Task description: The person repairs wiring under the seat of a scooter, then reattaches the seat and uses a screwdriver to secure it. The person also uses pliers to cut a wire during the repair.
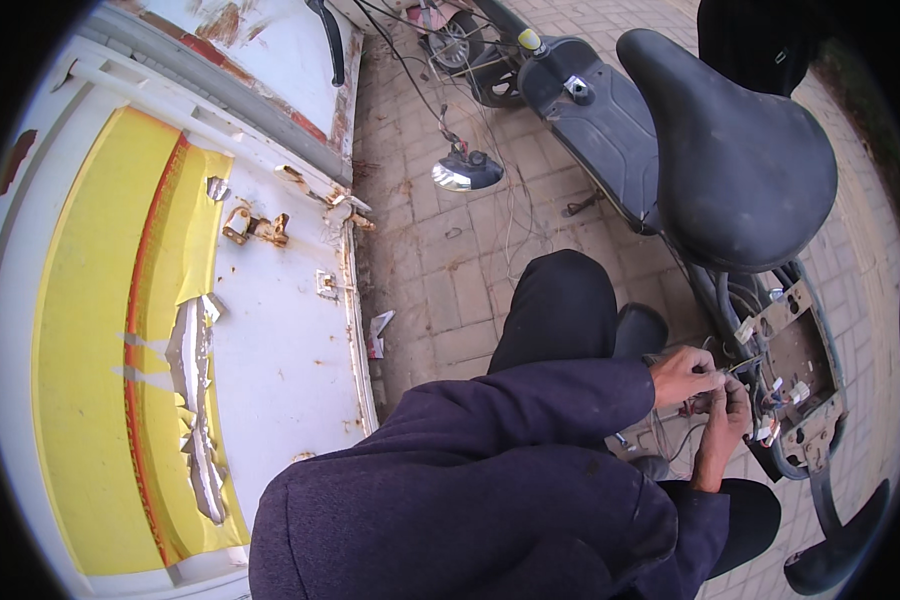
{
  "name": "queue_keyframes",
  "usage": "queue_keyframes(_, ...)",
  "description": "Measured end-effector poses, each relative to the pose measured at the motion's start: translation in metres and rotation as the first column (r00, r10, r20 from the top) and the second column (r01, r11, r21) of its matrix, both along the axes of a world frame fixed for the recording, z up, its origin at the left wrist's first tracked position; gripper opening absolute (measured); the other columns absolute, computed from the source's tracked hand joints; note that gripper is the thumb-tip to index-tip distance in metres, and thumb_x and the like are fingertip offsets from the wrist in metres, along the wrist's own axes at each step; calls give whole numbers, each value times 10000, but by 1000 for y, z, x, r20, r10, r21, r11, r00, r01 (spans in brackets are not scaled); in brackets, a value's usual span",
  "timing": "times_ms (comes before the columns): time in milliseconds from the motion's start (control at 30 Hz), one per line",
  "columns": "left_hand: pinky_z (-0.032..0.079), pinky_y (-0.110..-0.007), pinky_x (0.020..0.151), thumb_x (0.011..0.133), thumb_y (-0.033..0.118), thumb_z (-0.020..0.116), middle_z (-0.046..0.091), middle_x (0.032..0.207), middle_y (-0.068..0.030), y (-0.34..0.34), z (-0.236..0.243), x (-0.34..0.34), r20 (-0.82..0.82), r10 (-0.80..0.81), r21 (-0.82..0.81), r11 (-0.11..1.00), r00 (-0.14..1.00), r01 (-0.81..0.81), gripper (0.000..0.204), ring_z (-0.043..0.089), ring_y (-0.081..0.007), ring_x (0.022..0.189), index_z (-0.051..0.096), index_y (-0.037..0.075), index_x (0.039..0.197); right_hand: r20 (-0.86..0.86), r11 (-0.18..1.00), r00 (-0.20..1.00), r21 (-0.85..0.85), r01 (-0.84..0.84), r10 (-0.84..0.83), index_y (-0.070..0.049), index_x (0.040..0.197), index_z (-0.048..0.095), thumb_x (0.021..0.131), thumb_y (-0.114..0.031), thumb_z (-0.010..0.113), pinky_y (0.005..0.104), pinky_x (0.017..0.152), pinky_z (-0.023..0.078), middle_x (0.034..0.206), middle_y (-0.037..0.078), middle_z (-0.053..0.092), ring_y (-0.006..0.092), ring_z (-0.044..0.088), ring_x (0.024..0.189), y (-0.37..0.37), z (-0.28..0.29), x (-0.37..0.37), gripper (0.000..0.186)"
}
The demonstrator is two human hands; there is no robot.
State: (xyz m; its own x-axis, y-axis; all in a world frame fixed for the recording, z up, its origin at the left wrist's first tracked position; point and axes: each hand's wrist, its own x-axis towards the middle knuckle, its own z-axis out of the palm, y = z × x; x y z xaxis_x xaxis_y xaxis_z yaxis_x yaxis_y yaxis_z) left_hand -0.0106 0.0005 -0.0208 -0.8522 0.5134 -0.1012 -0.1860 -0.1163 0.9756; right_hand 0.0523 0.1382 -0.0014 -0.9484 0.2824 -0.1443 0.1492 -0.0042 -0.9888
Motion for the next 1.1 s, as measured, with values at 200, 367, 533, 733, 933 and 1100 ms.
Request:
queue_keyframes(200,462,-304,586,934,179,680,629,700,-54,-3,12,6,4,27,46,999,1000,-27,249,556,-73,659,611,-23,807,-19,988,1000,153,11,-8,25,1093,608,1029,-167,566,221,575,457,800,43,616,70,558,675,-6,6,2,207)
queue_keyframes(367,439,-345,565,839,98,688,604,677,-94,2,16,18,-173,122,-146,978,977,-148,158,555,-125,603,595,-2,759,-59,983,996,167,80,-71,44,1097,593,1034,-155,546,249,685,481,934,63,624,106,575,830,-6,-19,7,214)
queue_keyframes(533,423,-368,559,769,54,686,553,682,-98,5,18,30,-411,187,-65,970,892,-233,150,534,-225,588,550,12,719,34,988,997,142,59,-64,40,1093,594,1023,-169,567,259,729,467,966,51,618,114,560,851,4,-33,2,222)
queue_keyframes(733,428,-317,598,871,77,709,574,792,-83,-7,24,32,-352,221,-10,971,910,-239,104,544,-161,670,644,0,845,75,986,993,-138,98,-88,18,1118,651,990,-170,613,238,715,464,967,30,652,81,582,856,0,-15,-5,230)
queue_keyframes(933,482,-228,599,932,84,703,689,863,-53,-19,21,39,-215,175,-89,976,961,-198,85,660,-109,759,675,5,950,42,884,997,-462,72,-59,28,1238,636,1034,-187,550,254,805,531,991,48,683,105,644,906,-2,-8,9,308)
queue_keyframes(1100,458,-222,566,914,102,731,691,863,-33,-20,31,38,-316,154,-182,959,936,-219,109,606,-74,685,680,9,936,-90,996,993,43,77,-73,38,1265,552,913,-23,636,299,852,537,1138,126,654,163,651,952,-21,-8,16,367)
